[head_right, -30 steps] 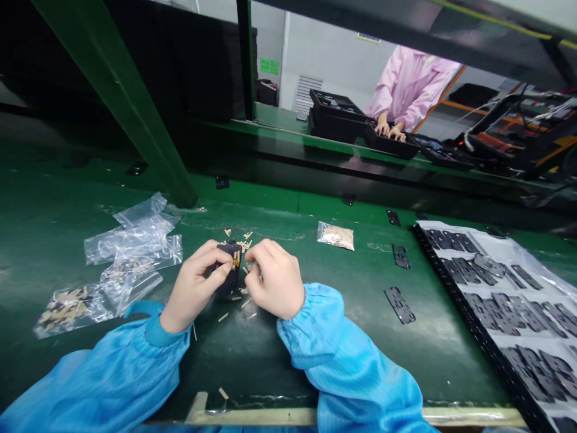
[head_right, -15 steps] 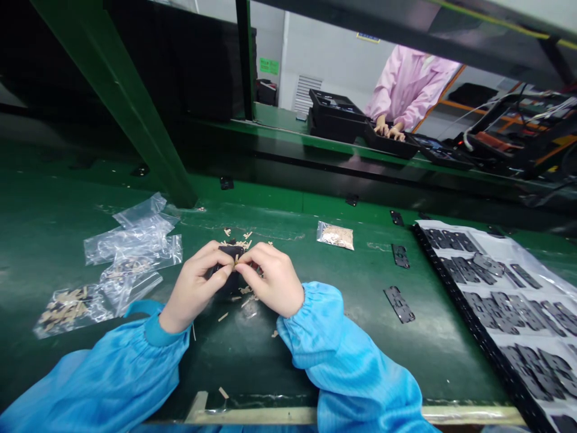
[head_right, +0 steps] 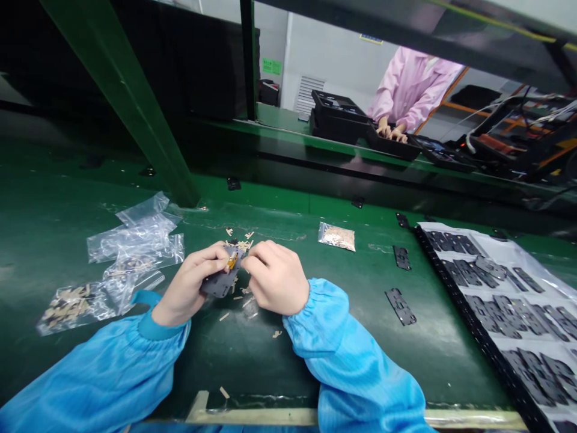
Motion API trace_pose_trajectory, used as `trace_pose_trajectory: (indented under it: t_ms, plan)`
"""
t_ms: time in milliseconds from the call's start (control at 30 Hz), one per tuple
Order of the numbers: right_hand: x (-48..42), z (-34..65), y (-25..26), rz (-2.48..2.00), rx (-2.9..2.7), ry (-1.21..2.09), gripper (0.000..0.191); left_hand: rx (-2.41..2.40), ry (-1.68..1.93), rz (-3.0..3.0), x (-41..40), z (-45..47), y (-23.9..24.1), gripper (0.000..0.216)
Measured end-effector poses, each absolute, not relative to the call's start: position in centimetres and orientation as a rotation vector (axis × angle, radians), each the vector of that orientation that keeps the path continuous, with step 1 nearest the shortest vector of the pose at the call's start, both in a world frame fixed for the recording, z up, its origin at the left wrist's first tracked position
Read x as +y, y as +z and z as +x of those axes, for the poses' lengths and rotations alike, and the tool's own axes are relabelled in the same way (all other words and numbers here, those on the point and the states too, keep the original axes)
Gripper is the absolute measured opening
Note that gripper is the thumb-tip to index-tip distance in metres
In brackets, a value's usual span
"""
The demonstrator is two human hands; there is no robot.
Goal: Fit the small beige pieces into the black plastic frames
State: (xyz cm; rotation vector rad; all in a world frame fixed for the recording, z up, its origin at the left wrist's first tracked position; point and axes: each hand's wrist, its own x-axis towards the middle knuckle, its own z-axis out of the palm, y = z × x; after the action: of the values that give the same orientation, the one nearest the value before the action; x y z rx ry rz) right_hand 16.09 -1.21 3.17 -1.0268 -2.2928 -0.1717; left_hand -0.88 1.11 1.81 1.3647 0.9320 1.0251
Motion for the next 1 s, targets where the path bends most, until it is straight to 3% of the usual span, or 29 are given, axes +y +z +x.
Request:
trace_pose_trajectory:
  t_ms: [300, 567, 667, 1000]
  plan:
    - [-1.4, 15.7, 3.2, -1.007, -2.09, -0.175, 0.015, 0.909, 0.989, 1.362, 0.6, -0.5, 1.8, 0.018]
    - [-1.6, 14.9, 3.1, -1.183, -1.727, 0.643, 0.01, 1.201, 1.36, 1.929, 0.2, -1.1, 2.2, 0.014]
    - [-1.8, 14.3, 2.8, -1.258, -1.654, 0.798, 0.01, 1.183, 1.515, 2.095, -0.1, -1.0, 2.2, 0.011]
    - [-2.2, 13.7, 2.3, -1.285, -1.637, 0.681, 0.011, 1.171, 1.647, 2.262, -0.5, -0.7, 2.2, 0.012]
